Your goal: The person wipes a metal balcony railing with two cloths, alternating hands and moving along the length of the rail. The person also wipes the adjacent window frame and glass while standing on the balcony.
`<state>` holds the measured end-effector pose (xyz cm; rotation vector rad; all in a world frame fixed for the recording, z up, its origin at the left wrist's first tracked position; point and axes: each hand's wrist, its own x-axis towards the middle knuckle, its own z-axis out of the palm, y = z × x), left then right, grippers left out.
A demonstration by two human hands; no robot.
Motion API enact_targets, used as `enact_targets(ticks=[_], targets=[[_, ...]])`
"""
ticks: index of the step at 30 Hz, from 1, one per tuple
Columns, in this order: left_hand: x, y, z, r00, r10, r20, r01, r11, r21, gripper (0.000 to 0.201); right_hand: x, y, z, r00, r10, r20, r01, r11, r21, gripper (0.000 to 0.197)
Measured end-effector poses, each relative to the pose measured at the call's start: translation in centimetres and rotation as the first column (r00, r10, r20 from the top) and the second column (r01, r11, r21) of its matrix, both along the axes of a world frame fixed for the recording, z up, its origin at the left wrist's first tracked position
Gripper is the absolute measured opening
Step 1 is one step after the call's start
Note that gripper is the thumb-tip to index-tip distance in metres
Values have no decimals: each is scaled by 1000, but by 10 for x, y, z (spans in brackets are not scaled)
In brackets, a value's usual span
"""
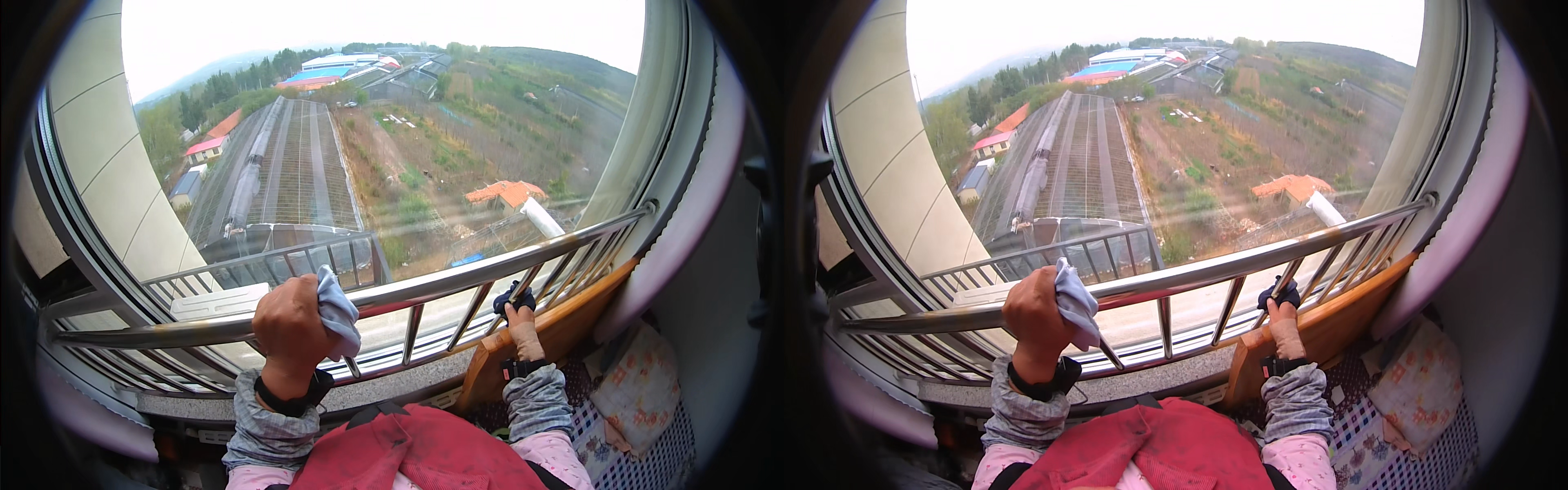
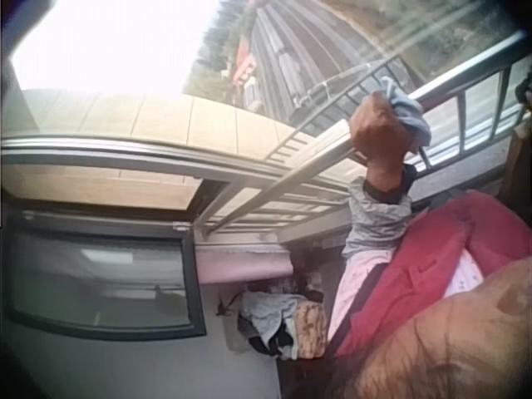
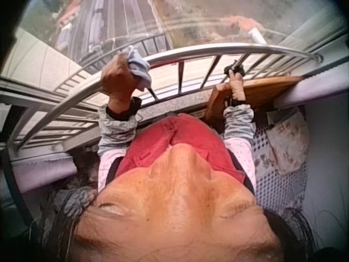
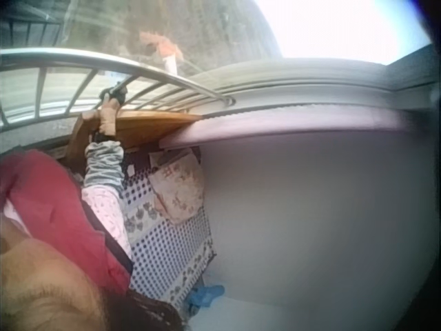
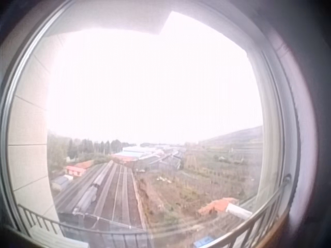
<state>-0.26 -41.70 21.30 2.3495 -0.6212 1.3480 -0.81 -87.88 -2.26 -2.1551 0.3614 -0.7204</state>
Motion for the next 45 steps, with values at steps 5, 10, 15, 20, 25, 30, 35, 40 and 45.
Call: enact_targets(ticks=[5, 10, 15, 20, 25, 30, 35, 40, 45], targets=[[-1, 0, 1, 1000, 16, -6, -15, 1000, 20, 24, -19, 36, 15, 883, -214, 417, 320, 925, -202, 32], [-2, 0, 1, 1000, 10, -16, -10, 1000, 14, 24, -34, 96, 16, 988, -68, 138, 110, 940, -322, 41], [-3, 1, 3, 1000, 3, -23, -3, 1000, 16, 24, -14, 140, 65, 925, 244, 290, -273, 960, 61, 33], [-4, 1, 4, 999, 14, -33, -13, 1000, 25, 25, -1, 148, 110, 868, 147, 473, -78, 984, -162, 30], [-3, 1, 3, 1000, 11, -1, -11, 1000, 27, 27, 2, 150, 91, 905, 121, 408, -19, 969, -245, 33], [-1, 1, 0, 1000, 19, -11, -19, 999, 35, 29, -4, 152, 32, 945, 110, 308, -130, 991, 43, 26], [0, 2, -2, 999, 20, -40, -18, 999, 43, 29, -12, 152, 10, 961, 149, 231, -166, 984, 58, 26], [0, 3, -2, 999, 28, -24, -28, 999, 35, 27, -7, 143, 71, 940, 155, 305, -194, 975, 103, 30], [0, 2, -2, 1000, 20, -16, -19, 999, 28, 26, 1, 150, 94, 918, 73, 391, -48, 996, -74, 42]])
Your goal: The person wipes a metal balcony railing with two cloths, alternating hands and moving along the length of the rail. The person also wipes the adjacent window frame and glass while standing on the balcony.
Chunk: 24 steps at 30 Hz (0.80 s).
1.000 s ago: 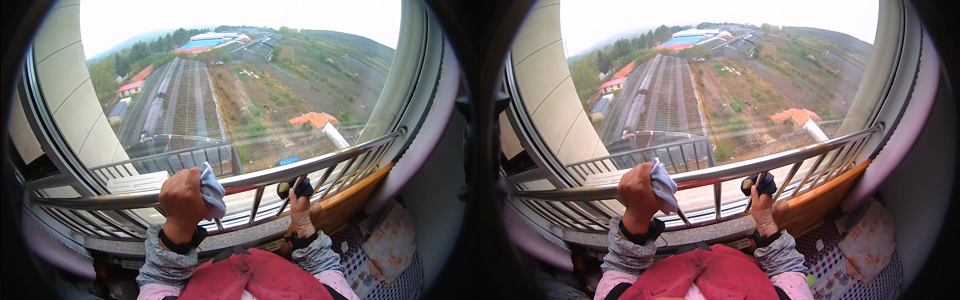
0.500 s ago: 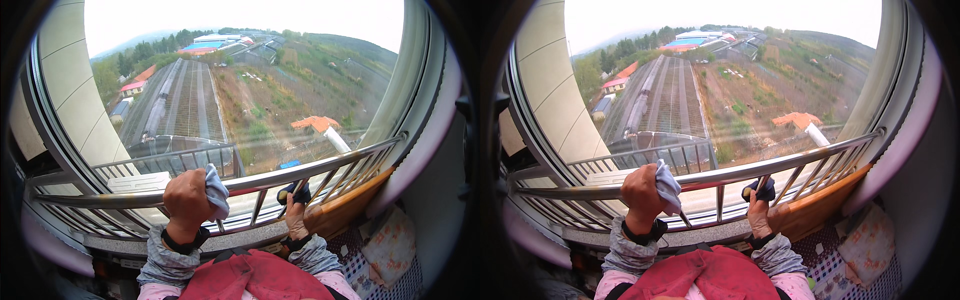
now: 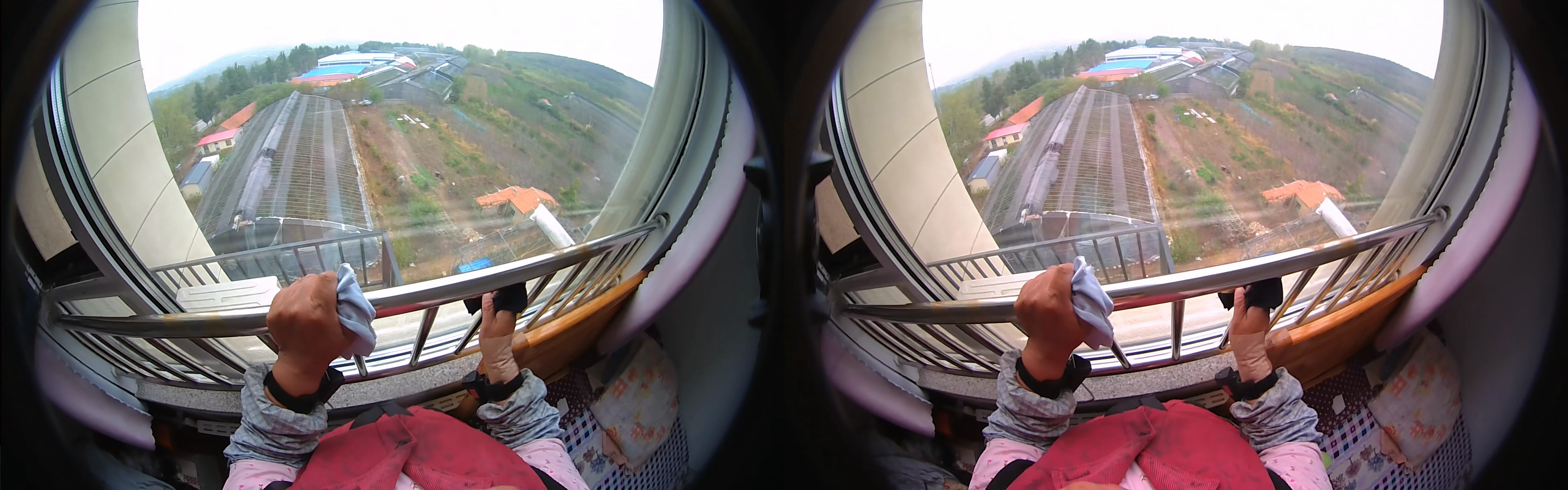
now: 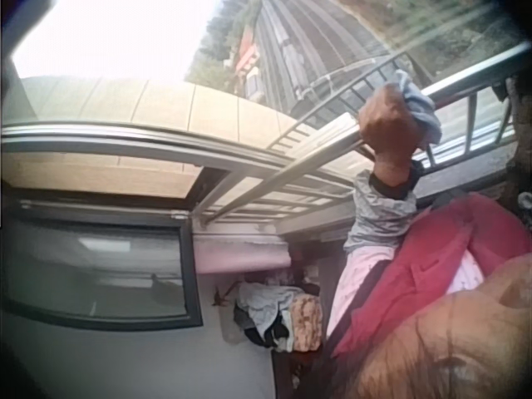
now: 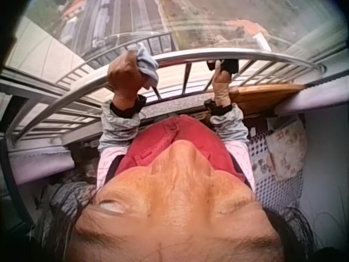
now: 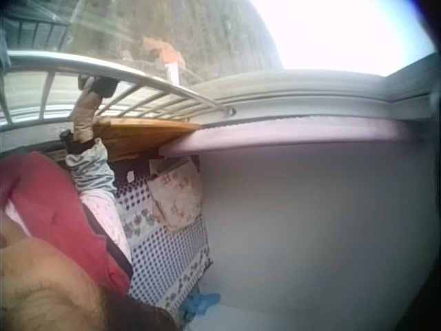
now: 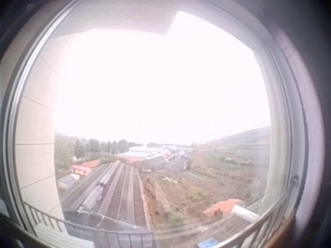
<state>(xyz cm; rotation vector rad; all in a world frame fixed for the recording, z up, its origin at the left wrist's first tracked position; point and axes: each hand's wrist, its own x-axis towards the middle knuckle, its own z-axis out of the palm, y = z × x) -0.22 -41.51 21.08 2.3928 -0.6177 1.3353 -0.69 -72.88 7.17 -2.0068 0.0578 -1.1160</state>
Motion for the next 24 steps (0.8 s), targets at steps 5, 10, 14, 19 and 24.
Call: enact_targets(ticks=[5, 10, 14, 19, 24], targets=[[0, 0, 0, 1000, 7, -14, -7, 1000, -5, 26, -10, 13, -47, 993, 43, -107, -34, 996, 84, 29], [-2, 1, 0, 1000, 16, -22, -15, 1000, 9, 26, -39, -2, -68, 984, 92, -150, -81, 993, 82, 32], [-1, 1, 0, 1000, -10, 2, 10, 1000, -3, 27, -55, -2, -93, 996, -91, 11, 90, 955, -282, 53], [-2, 0, 1, 1000, -4, -12, 4, 1000, 3, 28, -50, 35, -107, 927, 326, -183, -348, 932, -100, 54], [0, -2, 2, 998, -28, 48, 29, 999, -23, 12, -28, 78, -33, 820, 549, -160, -537, 836, 115, 30]])
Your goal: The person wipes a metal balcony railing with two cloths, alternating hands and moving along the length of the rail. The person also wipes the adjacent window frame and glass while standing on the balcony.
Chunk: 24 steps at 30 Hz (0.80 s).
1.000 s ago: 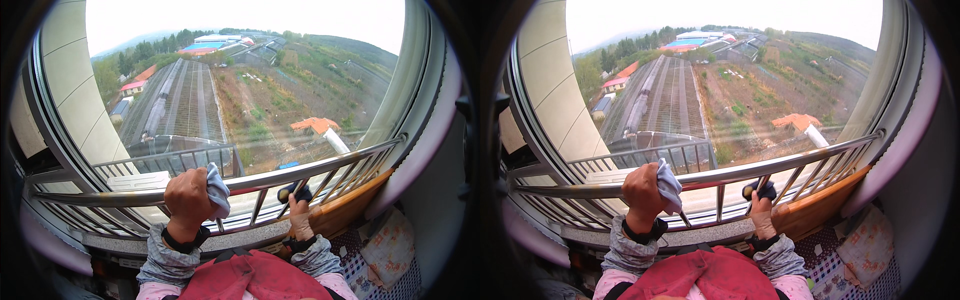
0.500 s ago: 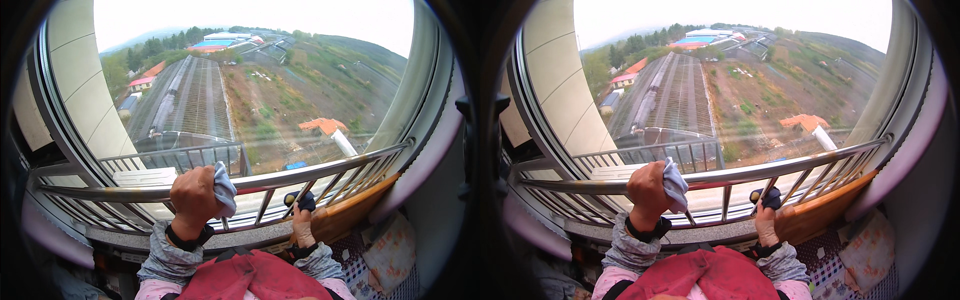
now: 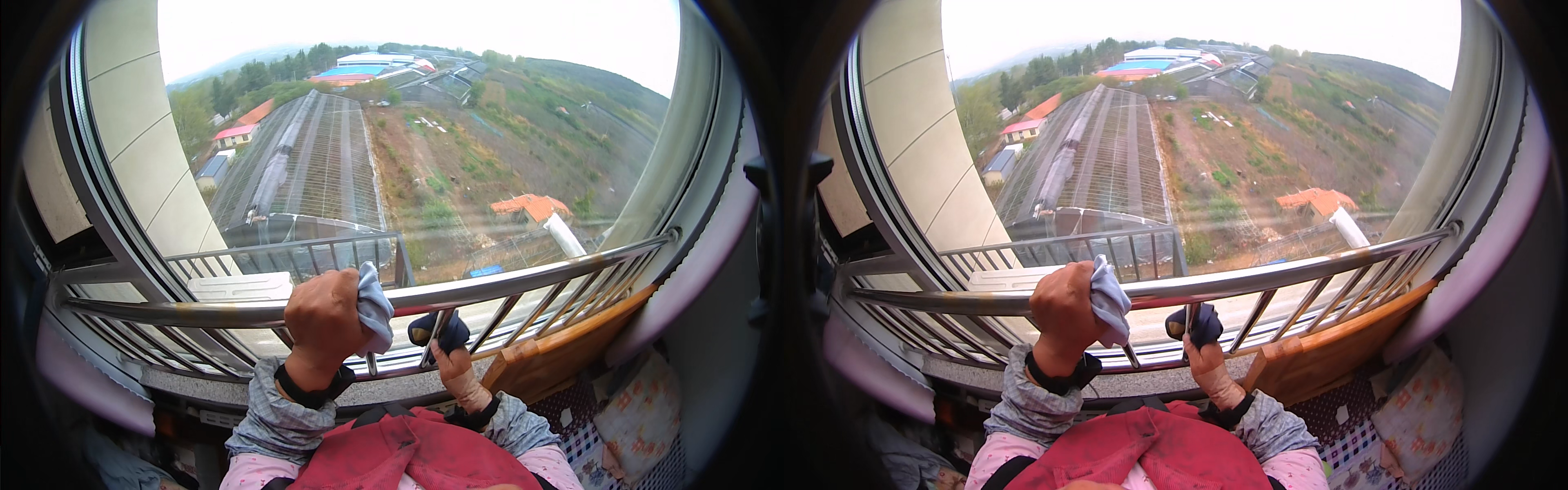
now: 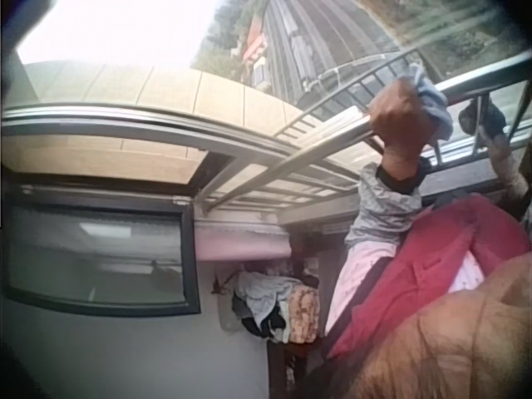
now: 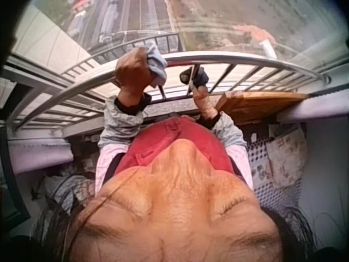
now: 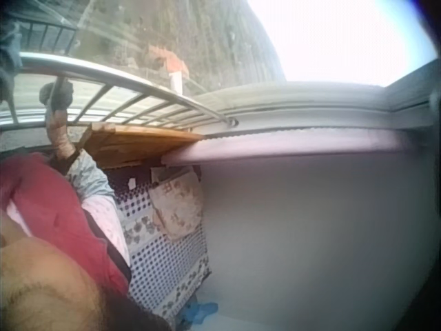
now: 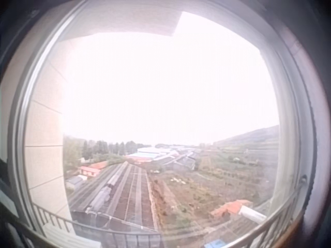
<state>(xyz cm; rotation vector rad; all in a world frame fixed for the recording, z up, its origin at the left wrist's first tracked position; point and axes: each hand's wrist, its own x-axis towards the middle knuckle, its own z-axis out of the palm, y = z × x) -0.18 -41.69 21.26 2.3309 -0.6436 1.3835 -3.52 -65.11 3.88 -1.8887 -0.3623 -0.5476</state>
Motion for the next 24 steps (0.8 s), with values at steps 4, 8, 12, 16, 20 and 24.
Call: enact_targets(ticks=[4, 8, 12, 16, 20, 24], targets=[[-1, 2, -1, 998, -9, -56, 8, 1000, -4, 29, 9, 13, 51, 993, -62, 96, 55, 996, 71, 27], [-3, 3, 0, 998, -17, -57, 17, 1000, 3, 29, 14, 15, 49, 995, -101, -3, 101, 995, -4, 32], [-3, 3, 1, 999, -21, -48, 21, 1000, 9, 28, 17, 13, 2, 989, -140, 41, 141, 990, -3, 34], [-4, 3, 1, 998, -14, -67, 16, 1000, 16, 28, 15, 4, -57, 991, -126, 39, 129, 986, -109, 31], [-4, 3, 1, 998, 2, -70, 0, 1000, 27, 28, 15, 5, -78, 995, -93, -42, 93, 996, -6, 30], [-3, 4, 1, 999, 9, -51, -7, 999, 35, 27, 10, 4, -30, 996, -85, -3, 84, 994, -74, 28]])
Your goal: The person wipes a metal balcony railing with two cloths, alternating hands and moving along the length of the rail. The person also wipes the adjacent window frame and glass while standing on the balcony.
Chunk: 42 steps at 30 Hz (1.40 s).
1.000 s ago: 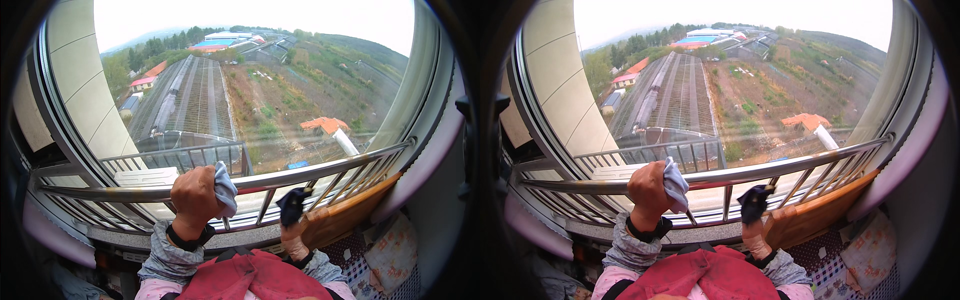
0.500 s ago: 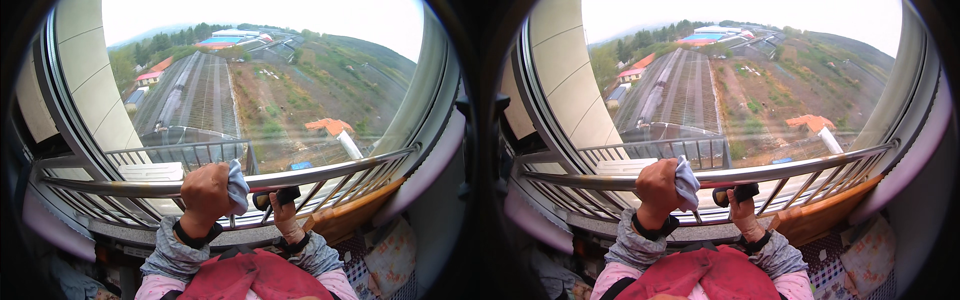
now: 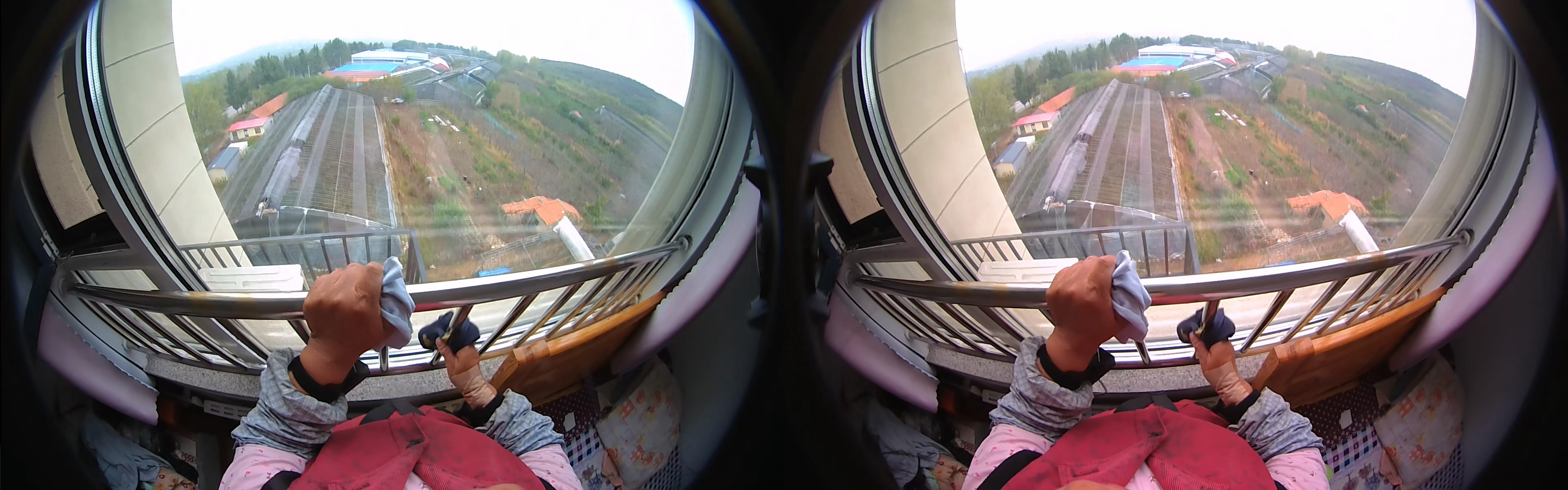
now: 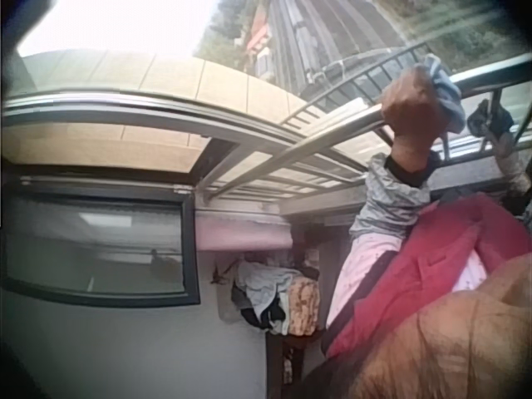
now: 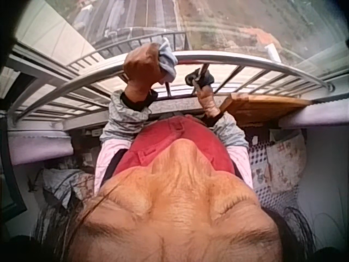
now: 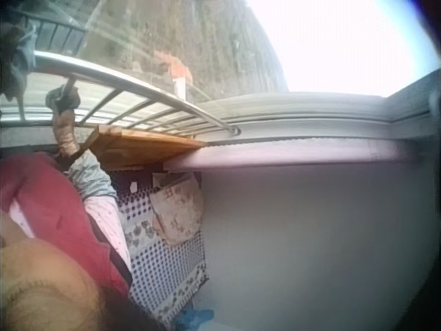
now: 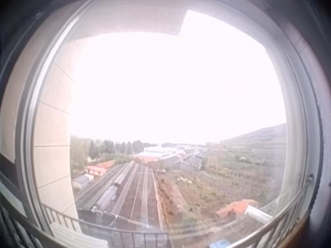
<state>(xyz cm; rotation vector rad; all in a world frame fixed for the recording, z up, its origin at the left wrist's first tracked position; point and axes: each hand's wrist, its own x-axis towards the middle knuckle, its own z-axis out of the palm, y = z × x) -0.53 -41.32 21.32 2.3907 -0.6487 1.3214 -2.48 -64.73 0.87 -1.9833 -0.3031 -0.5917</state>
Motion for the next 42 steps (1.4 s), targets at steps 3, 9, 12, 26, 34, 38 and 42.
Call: enact_targets(ticks=[3, 9, 12, 26, 34, 38, 42], targets=[[-1, -1, 0, 1000, -24, -17, 24, 1000, -19, 26, -6, -3, 46, 997, -42, 59, 45, 997, -65, 23], [2, -1, 0, 999, -20, 47, 22, 999, -31, 18, -10, -3, 18, 979, -129, 158, 143, 987, -77, 23], [4, -2, -1, 996, -23, 82, 25, 999, -33, 14, -9, -18, -23, 987, -26, 157, 41, 995, -95, 28], [1, 0, -2, 1000, -10, 14, 10, 1000, -13, 26, -47, -103, 160, 643, -468, 606, 652, 750, -113, 38], [0, -1, -2, 1000, -16, -3, 16, 999, -31, 20, -1, 9, 164, 773, -155, 615, 470, 792, -390, 49], [-1, 6, 1, 999, -36, -38, 34, 999, -37, 22, 5, 33, 172, 855, 32, 517, 295, 790, -537, 37], [0, 26, 1, 998, -66, 20, 67, 997, -35, 22, 16, -45, 163, 776, -207, 596, 516, 753, -410, 38]])
